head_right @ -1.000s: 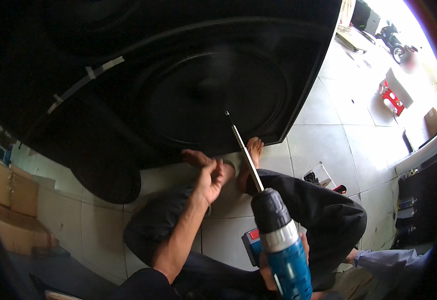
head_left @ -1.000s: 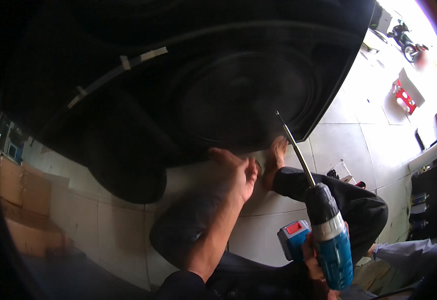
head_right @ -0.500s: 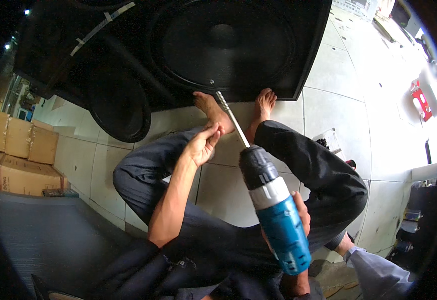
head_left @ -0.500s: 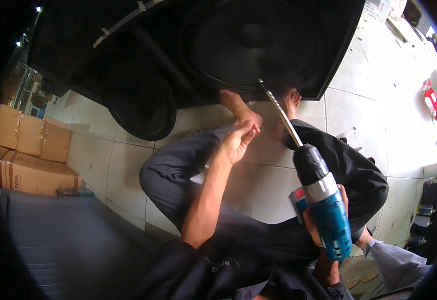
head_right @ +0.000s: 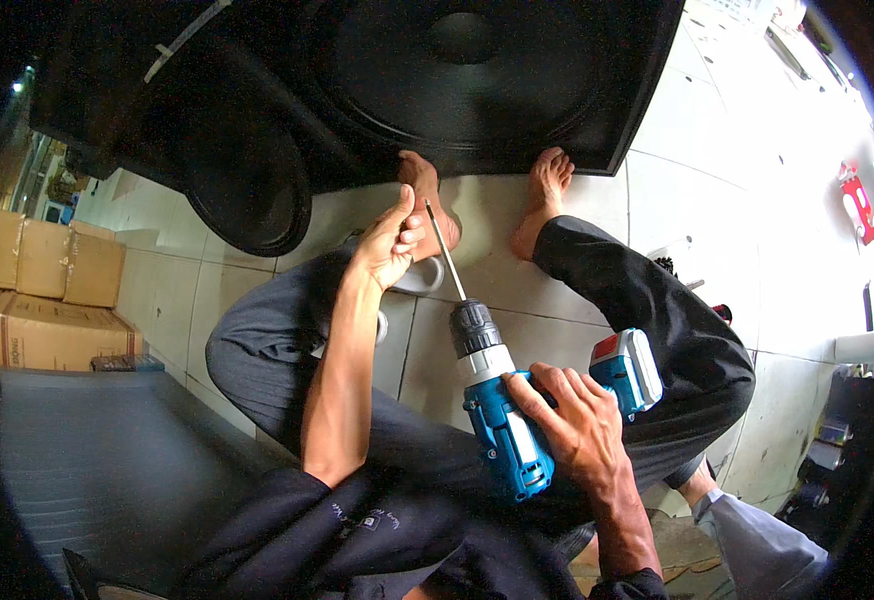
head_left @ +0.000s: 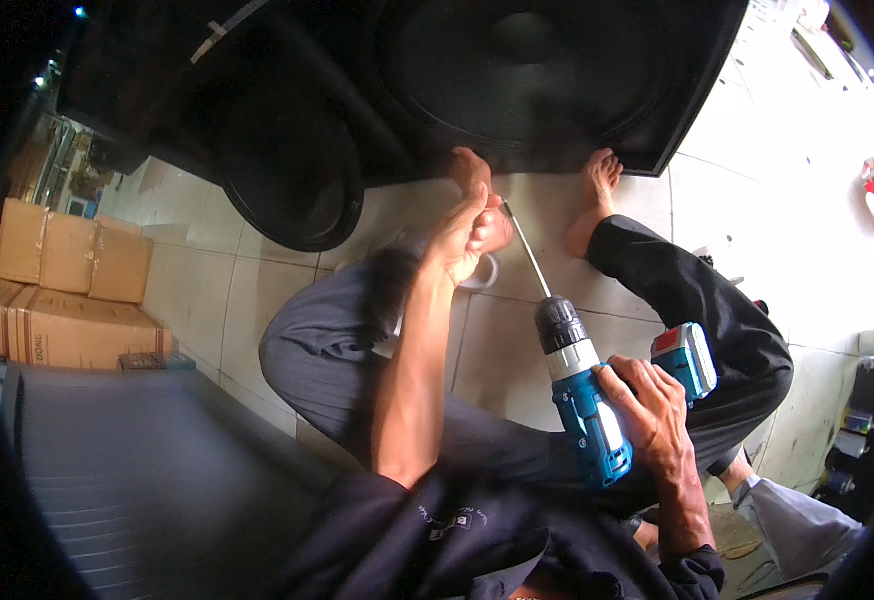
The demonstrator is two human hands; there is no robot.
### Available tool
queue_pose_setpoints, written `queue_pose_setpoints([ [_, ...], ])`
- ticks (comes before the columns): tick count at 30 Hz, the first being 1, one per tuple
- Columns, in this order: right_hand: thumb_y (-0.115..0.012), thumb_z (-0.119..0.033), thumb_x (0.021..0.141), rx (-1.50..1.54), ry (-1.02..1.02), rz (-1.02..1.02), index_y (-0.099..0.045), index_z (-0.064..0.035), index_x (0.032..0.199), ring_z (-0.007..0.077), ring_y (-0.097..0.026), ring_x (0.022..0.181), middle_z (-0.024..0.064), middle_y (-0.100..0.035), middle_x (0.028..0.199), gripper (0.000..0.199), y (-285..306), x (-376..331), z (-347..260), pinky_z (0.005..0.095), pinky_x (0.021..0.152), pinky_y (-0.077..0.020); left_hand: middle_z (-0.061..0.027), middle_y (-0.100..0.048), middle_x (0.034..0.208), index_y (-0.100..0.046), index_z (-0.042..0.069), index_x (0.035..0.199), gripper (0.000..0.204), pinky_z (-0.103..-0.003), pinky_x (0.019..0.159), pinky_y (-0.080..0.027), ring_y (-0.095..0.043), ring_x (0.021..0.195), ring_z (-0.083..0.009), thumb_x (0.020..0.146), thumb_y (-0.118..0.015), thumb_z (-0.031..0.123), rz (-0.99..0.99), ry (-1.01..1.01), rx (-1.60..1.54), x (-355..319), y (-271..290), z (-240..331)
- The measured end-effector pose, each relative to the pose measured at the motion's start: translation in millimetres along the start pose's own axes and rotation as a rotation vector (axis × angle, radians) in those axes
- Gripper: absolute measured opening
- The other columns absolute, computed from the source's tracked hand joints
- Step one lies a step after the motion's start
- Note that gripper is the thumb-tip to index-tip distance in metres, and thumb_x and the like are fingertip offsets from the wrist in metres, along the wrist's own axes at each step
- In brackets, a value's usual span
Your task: The person uses a cordless drill to fasten screws into a large black speaker cabinet. They reposition the speaker, insert a speaker cone into the cabinet, and continue securing the assembly with screws.
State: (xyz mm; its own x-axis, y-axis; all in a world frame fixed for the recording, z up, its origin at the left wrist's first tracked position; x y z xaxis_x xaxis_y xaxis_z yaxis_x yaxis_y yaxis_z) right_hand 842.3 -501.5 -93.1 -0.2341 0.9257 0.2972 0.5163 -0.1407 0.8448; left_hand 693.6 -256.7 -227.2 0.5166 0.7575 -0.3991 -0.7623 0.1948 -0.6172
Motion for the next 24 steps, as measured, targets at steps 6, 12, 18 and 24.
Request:
queue_pose_setpoints([
  [6,-0.066,-0.009,0.068,0.001,0.002,-0.044,-0.050,-0.0169,0.123,0.0212,-0.059,0.081,0.0081,-0.057,0.100,0.058,-17.6,-1.5,0.8,0.0332,0.069,-0.0502,-0.0058,-0.057,0.084,-0.051,-0.008,0.118,0.032,-0.020,0.066,-0.049,-0.054,0.066,-0.0097,0.092,-0.054,0.010,-0.073,-0.042,0.011,-11.4,3.1,-3.2],
  [12,-0.065,-0.011,0.069,-0.016,0.012,-0.123,-0.050,-0.0196,0.125,0.0196,-0.059,0.081,0.0073,-0.057,0.100,0.059,-27.3,-3.3,-0.4,0.0323,0.067,-0.0484,-0.0055,-0.059,0.084,-0.059,-0.004,0.101,0.019,-0.019,0.065,-0.048,-0.055,0.071,-0.0088,0.088,-0.059,0.009,-0.061,-0.079,0.020,-11.3,19.6,-3.1],
  [18,-0.061,-0.012,0.071,-0.013,0.016,-0.151,-0.051,-0.0201,0.124,0.0189,-0.057,0.078,0.0069,-0.056,0.100,0.054,-33.7,-4.1,0.6,0.0311,0.066,-0.0461,-0.0031,-0.059,0.076,-0.060,-0.006,0.102,0.022,-0.015,0.053,-0.041,-0.053,0.065,-0.0062,0.090,-0.057,0.013,-0.064,-0.068,0.005,-12.4,20.5,-4.4],
  [24,-0.061,-0.012,0.071,-0.043,0.029,-0.168,-0.051,-0.0204,0.124,0.0188,-0.057,0.078,0.0070,-0.056,0.099,0.054,-36.7,-6.3,-0.9,0.0308,0.066,-0.0455,-0.0024,-0.057,0.075,-0.059,-0.006,0.098,0.025,-0.013,0.049,-0.037,-0.048,0.062,-0.0058,0.092,-0.055,0.019,-0.088,-0.020,0.013,-14.3,19.8,-5.2],
])
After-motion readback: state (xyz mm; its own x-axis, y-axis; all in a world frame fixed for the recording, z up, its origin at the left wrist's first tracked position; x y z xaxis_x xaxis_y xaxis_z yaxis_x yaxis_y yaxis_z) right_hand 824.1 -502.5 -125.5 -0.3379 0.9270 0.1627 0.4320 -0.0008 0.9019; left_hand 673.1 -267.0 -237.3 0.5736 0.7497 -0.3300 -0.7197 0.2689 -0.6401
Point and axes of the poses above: each hand's wrist, its own x-axis towards the middle knuckle, its own y-axis out of the back of the hand, z = x × y, the point moved 8 cm from there along x, towards the middle knuckle
